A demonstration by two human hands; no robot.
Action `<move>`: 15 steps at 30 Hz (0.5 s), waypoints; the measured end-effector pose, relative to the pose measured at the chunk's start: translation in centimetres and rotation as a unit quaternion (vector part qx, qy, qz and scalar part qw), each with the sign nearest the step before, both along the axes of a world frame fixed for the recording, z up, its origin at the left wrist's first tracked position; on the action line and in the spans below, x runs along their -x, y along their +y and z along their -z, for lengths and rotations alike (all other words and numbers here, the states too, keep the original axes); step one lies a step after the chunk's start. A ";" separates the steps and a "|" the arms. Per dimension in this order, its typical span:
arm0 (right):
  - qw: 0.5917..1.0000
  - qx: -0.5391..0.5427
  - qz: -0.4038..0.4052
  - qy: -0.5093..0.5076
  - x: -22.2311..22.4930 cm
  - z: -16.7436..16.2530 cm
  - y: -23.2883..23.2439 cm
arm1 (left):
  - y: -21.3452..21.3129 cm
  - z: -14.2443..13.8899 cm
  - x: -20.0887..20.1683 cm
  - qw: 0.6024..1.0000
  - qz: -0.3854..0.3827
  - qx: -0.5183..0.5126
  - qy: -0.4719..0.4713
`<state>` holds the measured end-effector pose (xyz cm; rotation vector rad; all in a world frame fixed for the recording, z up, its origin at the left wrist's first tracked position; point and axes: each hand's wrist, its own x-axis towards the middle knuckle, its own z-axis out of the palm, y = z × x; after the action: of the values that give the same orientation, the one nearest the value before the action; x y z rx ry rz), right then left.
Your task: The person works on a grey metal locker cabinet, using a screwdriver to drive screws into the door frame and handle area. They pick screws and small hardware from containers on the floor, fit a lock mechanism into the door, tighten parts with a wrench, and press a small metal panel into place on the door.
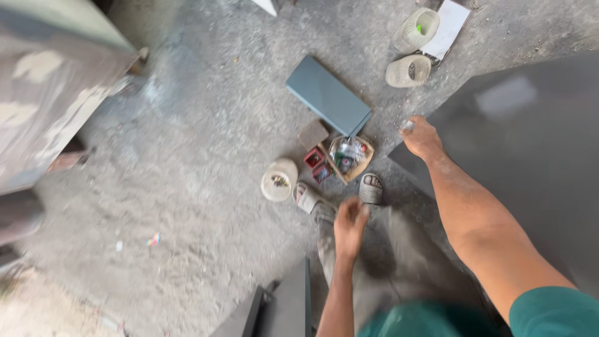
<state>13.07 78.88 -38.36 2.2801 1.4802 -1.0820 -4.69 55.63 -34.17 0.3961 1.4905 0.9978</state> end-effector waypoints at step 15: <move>0.911 -0.234 -0.284 -0.184 -6.8 21.1 17.4 | 6.5 18.5 9.4 0.860 0.016 0.173 0.480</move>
<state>19.83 96.27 -59.44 1.9252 2.1832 -0.1291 -14.06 62.15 -52.67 0.7068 2.5001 0.4571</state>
